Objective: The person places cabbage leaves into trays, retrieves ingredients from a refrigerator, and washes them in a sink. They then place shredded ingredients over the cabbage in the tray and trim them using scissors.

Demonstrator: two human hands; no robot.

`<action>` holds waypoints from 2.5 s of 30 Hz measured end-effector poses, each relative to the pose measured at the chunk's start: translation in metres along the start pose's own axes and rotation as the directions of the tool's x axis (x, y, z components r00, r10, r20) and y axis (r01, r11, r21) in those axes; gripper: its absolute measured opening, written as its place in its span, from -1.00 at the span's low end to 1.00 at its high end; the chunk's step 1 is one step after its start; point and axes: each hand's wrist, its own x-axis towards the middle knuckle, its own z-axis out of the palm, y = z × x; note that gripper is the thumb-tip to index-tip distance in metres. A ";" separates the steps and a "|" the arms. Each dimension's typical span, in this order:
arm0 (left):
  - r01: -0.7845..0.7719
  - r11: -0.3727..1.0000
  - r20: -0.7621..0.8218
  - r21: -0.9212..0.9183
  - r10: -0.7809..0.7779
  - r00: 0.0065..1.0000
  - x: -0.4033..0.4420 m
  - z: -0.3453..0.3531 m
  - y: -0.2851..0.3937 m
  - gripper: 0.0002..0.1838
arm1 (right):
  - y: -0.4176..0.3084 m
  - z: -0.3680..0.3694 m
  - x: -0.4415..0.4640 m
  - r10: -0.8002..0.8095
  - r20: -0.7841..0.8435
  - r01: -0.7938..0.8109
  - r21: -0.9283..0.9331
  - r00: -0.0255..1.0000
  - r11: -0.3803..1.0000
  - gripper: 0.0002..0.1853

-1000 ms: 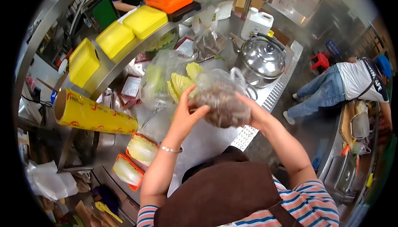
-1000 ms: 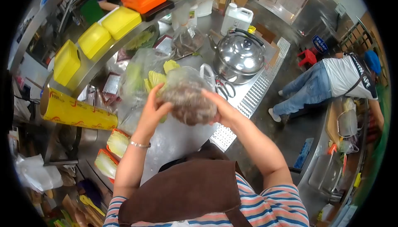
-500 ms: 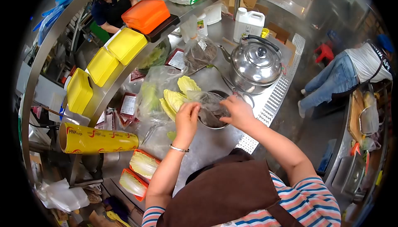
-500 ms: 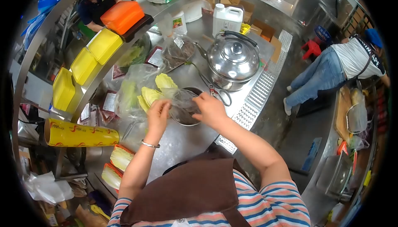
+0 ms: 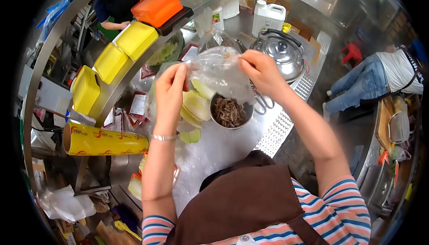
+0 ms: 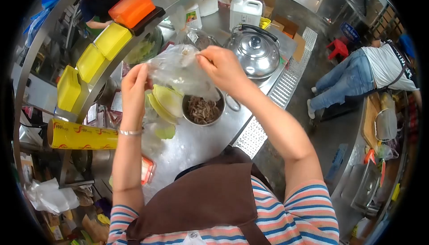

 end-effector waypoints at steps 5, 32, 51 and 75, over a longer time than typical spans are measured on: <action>0.135 0.952 -0.043 -0.276 -0.152 0.987 -0.006 -0.015 0.010 -0.58 | -0.004 0.002 0.015 0.090 0.021 -0.092 0.163 0.996 0.982 -0.82; 0.565 0.376 0.252 -0.734 -0.622 0.741 -0.158 0.021 -0.082 -0.59 | -0.009 0.047 -0.100 -0.315 0.360 0.266 0.180 0.878 0.947 -0.56; 0.507 0.854 0.237 -0.121 -0.471 0.850 -0.116 0.019 -0.096 -0.22 | 0.060 0.057 -0.160 0.749 0.525 -0.909 0.323 0.404 0.263 -0.51; 0.545 0.497 0.728 0.675 -0.328 -0.602 -0.403 0.159 -0.041 -0.21 | -0.325 0.094 -0.571 0.868 -0.451 -0.509 0.808 -0.208 0.298 -0.38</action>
